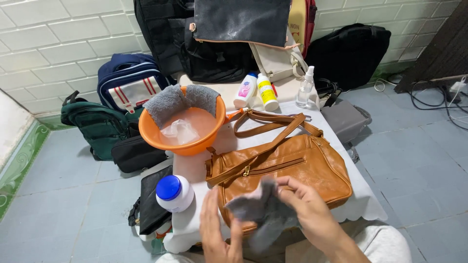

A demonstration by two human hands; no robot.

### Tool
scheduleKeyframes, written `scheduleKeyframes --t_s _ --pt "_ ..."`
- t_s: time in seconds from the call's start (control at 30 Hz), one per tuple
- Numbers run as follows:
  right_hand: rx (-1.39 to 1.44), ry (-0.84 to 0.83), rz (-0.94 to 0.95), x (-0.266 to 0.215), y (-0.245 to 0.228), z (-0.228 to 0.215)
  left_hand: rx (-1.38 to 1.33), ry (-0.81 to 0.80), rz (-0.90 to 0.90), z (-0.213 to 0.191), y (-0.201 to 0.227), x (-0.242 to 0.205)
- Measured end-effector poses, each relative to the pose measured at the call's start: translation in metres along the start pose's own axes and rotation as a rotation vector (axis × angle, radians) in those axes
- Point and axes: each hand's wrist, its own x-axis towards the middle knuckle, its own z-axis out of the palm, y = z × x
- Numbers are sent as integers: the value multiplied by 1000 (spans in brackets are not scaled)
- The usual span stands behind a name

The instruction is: A person is cleaning a brown leather bag by dipping a cloth into a bowl of soapy water and wiping the bag's surface.

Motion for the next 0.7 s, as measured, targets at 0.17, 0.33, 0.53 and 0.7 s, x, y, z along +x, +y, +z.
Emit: scheduleKeyframes --t_s 0.17,0.33,0.53,0.7 --pt "117 27 48 -8 -18 5 -623 -361 -450 -2 42 37" --pt "117 52 150 -11 -22 -10 -863 -292 -718 8 42 48" --pt "444 63 154 -6 -9 -29 -873 -378 -951 12 57 55" --pt "364 -31 33 -18 -16 -37 -929 -368 -573 9 54 54"
